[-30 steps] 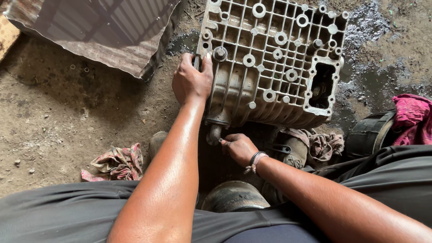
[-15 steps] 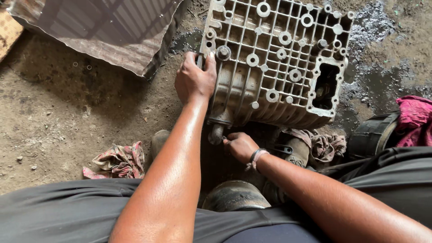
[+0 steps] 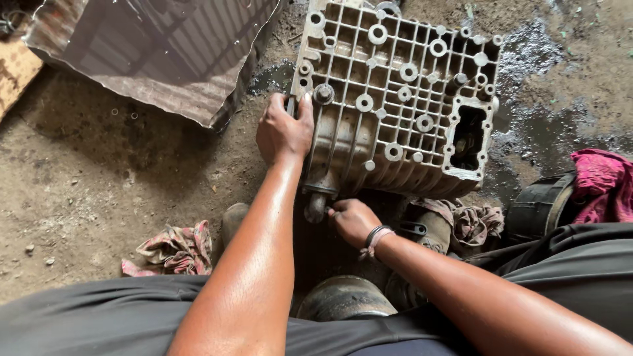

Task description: The person cleans the surface of a disassembled engine block using a cloth and a metal file. They wipe the top and sides of the block, then use the file to scrape away residue from the exterior surfaces.

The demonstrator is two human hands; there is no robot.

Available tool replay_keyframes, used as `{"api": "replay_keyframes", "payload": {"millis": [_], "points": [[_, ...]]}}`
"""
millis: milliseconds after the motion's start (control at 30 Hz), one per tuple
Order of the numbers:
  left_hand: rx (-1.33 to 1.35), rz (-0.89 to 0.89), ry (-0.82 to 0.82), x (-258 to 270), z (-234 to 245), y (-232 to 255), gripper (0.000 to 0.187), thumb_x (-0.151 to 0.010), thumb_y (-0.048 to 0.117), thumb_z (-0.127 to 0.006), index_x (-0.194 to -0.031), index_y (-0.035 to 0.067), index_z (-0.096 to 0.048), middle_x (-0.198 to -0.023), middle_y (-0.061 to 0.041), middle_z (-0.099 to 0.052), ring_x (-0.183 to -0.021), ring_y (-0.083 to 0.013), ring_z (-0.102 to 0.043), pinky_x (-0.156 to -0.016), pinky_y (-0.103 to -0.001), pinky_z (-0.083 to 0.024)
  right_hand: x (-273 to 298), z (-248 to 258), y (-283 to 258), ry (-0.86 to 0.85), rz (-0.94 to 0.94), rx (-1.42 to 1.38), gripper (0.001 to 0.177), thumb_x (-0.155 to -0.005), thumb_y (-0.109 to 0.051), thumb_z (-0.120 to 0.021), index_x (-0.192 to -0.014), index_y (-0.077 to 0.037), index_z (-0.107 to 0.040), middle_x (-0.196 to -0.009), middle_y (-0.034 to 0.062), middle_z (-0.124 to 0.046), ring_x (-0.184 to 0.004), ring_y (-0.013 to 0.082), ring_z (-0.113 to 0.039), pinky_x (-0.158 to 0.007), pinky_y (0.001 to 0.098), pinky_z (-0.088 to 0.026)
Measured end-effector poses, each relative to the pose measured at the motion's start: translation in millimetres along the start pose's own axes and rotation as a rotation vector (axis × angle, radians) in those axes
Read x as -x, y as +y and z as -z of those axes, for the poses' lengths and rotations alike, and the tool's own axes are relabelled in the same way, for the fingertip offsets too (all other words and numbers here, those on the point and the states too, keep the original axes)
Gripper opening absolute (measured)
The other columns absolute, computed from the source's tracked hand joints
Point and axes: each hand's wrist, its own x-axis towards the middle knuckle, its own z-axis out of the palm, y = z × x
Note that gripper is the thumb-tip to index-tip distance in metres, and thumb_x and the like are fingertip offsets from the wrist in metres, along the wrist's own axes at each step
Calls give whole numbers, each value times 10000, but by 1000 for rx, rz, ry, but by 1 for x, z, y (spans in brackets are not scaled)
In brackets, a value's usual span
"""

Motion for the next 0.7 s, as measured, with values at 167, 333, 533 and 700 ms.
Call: {"api": "replay_keyframes", "payload": {"millis": [167,333,533,700], "points": [[-8,-12,9,0,0,0,400,-920,495,-646,-985,101,-659,-926,-145,-757,-831,-351,-728,-682,-486,-550,-1,-2,4,-6,80,49,330,-948,-298,-616,-979,1,-752,-871,244,-722,-835,412,-684,-778,452,-527],[8,80,-95,0,1,4,401,-924,501,-611,-969,104,-647,-916,-119,-755,-810,-309,-738,-657,-470,-554,1,1,1,-8,35,118,331,-939,-310,-622,-989,-9,-753,-897,266,-717,-869,424,-683,-802,445,-534],[-5,46,-63,0,3,2,408,-923,498,-628,-986,95,-642,-906,-122,-748,-803,-313,-733,-661,-466,-552,0,-3,6,-11,10,41,340,-942,-321,-619,-1012,-10,-736,-908,254,-726,-891,411,-704,-813,435,-533],[-5,35,-29,2,0,-2,388,-915,492,-652,-945,105,-656,-894,-112,-750,-801,-313,-725,-656,-464,-541,-8,-3,11,1,116,71,354,-957,-338,-623,-987,-10,-752,-890,248,-719,-859,415,-697,-776,440,-540]]}}
